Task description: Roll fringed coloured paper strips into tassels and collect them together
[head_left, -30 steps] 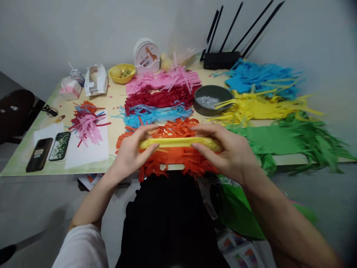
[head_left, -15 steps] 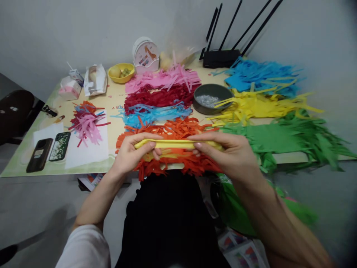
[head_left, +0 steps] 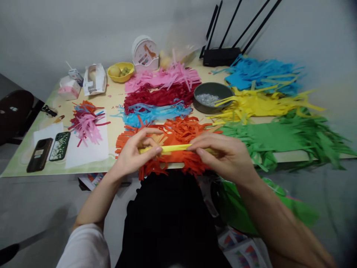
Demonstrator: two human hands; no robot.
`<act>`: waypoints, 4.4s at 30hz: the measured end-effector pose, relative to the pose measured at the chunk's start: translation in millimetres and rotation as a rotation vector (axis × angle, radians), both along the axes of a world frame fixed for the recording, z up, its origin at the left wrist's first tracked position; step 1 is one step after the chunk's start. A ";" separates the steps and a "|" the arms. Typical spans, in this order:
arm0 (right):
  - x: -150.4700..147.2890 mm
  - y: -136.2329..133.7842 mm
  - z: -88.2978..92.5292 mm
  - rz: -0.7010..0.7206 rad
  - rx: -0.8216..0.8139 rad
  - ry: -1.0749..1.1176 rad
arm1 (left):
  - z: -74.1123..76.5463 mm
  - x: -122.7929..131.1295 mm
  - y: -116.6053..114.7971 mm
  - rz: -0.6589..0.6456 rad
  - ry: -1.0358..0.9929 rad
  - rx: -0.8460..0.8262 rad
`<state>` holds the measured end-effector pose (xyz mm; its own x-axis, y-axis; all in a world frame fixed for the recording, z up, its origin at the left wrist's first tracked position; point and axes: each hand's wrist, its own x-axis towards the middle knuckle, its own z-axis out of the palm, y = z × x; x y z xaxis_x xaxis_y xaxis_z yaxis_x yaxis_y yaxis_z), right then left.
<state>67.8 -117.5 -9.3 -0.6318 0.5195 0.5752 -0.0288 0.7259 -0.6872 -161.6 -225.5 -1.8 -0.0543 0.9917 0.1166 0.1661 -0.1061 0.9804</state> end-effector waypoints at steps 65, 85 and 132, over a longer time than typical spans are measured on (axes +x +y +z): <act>-45.2 -19.9 -3.7 0.311 -0.671 0.169 | -17.7 34.6 0.6 0.378 0.404 0.459; -32.8 241.0 -32.2 -0.356 -0.045 -0.757 | -27.0 55.1 1.3 0.255 -0.273 0.311; -47.1 -40.1 -56.3 0.218 -1.145 0.409 | -46.5 67.6 -22.8 0.486 -0.010 0.063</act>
